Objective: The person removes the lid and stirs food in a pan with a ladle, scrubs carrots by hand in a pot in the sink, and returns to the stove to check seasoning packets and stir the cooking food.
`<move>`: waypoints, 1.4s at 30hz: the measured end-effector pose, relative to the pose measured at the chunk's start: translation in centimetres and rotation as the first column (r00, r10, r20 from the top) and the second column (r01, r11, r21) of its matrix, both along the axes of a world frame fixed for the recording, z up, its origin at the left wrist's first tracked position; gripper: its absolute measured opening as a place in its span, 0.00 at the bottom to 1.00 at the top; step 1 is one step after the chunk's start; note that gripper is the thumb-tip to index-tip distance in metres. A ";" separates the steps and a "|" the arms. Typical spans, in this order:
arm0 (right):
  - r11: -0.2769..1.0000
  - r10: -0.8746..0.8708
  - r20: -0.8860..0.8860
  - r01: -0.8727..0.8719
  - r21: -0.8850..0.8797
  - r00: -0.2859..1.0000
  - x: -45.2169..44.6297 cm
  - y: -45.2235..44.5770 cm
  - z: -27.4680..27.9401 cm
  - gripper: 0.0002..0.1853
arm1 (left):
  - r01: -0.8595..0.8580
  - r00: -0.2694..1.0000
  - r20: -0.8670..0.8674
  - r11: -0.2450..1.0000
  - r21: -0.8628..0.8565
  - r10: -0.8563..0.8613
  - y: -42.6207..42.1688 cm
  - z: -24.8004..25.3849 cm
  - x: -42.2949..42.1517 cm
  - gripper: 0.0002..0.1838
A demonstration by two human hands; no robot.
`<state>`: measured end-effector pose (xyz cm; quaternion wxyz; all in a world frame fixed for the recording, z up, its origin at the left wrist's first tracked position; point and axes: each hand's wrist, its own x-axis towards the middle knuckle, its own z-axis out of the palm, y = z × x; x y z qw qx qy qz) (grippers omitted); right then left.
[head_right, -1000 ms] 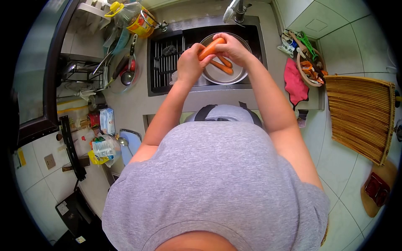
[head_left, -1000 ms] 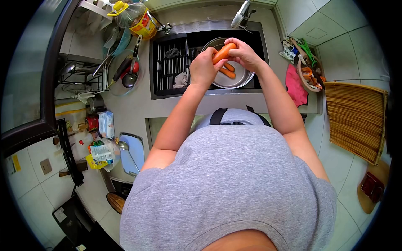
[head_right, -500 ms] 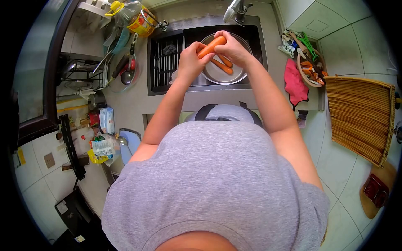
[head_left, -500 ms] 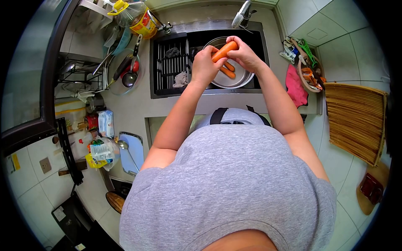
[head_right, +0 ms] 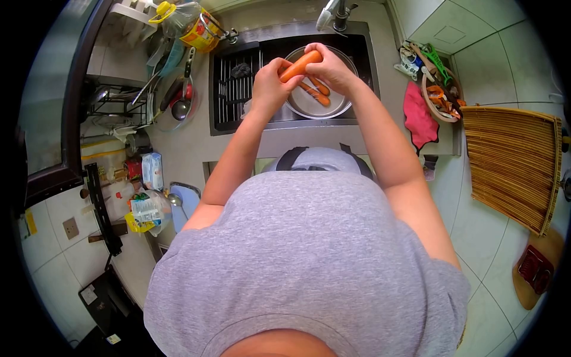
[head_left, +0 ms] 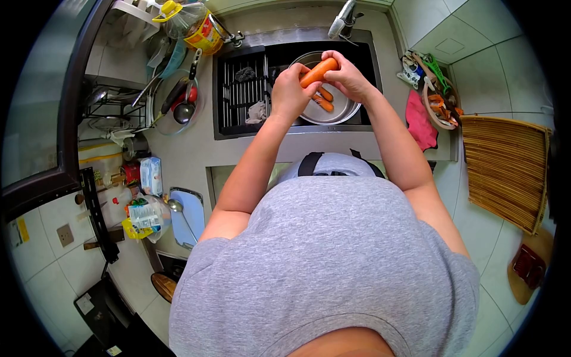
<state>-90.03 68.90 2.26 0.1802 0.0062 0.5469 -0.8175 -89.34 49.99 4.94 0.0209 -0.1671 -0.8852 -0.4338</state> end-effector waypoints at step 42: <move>0.221 -0.106 0.399 -0.370 0.902 0.911 -2.7 1.6 -29.4 0.20 | -0.349 0.750 0.455 0.871 -0.345 0.481 4.1 -30.8 -5.0 0.34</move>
